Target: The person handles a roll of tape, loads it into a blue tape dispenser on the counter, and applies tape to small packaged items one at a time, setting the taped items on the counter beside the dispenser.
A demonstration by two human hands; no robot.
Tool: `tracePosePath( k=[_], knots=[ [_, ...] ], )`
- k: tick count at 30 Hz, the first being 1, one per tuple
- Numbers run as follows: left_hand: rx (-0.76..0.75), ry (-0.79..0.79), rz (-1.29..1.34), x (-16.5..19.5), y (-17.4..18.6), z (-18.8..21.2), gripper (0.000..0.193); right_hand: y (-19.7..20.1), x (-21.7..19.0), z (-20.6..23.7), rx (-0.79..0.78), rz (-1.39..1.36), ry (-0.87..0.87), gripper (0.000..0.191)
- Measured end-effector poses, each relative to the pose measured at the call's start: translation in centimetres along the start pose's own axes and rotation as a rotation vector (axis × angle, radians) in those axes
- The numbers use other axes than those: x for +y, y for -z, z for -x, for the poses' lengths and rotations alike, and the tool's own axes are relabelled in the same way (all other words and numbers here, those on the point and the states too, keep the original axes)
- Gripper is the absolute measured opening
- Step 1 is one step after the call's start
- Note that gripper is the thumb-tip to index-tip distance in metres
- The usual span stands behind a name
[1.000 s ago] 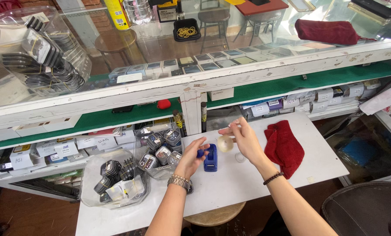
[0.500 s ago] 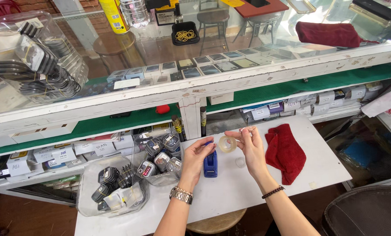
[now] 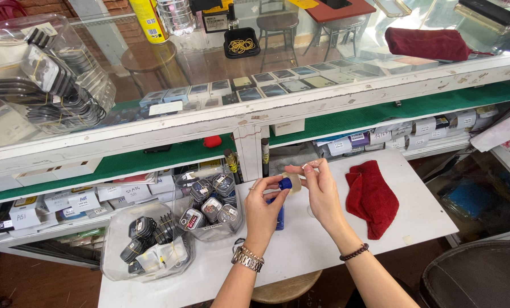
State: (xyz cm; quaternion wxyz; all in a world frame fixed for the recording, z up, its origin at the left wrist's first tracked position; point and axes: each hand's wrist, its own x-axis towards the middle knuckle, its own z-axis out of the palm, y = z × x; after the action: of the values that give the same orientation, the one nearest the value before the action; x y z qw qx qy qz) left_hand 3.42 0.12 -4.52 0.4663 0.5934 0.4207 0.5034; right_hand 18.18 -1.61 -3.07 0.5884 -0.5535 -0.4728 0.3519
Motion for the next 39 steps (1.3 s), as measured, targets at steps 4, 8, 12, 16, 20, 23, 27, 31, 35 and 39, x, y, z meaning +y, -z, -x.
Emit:
tracePosePath(
  k=[4, 8, 12, 16, 20, 23, 27, 31, 35, 39],
  knots=[
    [-0.006, -0.031, -0.016, 0.1, 0.3, 0.1, 0.026, -0.7, 0.1, 0.1, -0.018, -0.079, -0.015, 0.016],
    [0.045, -0.004, -0.042, 0.1, 0.6, 0.0, 0.026, -1.0, 0.6, 0.1, -0.005, -0.238, -0.094, 0.018],
    [0.014, 0.169, -0.103, 0.1, 0.9, -0.4, 0.027, -1.2, 1.4, 0.2, -0.018, -0.348, -0.108, 0.018],
    [0.086, 0.083, -0.090, -0.1, 0.3, -0.5, 0.026, -2.1, 2.5, 0.3, 0.044, -0.447, -0.155, 0.016],
    [0.062, -0.018, -0.064, -0.4, 0.6, -0.6, 0.026, -2.3, 3.2, 0.0, 0.093, -0.646, -0.297, 0.013],
    [0.048, -0.052, -0.071, -0.7, 0.8, -0.4, 0.027, -2.6, 3.5, 0.0, 0.127, -0.687, -0.337, 0.013],
    [0.151, -0.198, -0.368, -1.2, 0.1, 1.0, 0.027, -4.0, 3.9, 0.5, 0.171, -0.670, -0.295, 0.013],
    [0.159, -0.278, -0.388, -2.0, -0.6, 1.9, 0.035, -4.9, 3.9, 0.9, 0.216, -0.678, -0.276, 0.013],
    [0.155, -0.243, -0.367, -2.6, -0.8, 1.9, 0.034, -5.2, 3.7, 1.0, 0.228, -0.688, -0.267, 0.014],
    [0.186, -0.253, -0.339, -3.4, -1.0, 1.8, 0.031, -5.5, 4.2, 0.7, 0.235, -0.656, -0.285, 0.014]
  ],
)
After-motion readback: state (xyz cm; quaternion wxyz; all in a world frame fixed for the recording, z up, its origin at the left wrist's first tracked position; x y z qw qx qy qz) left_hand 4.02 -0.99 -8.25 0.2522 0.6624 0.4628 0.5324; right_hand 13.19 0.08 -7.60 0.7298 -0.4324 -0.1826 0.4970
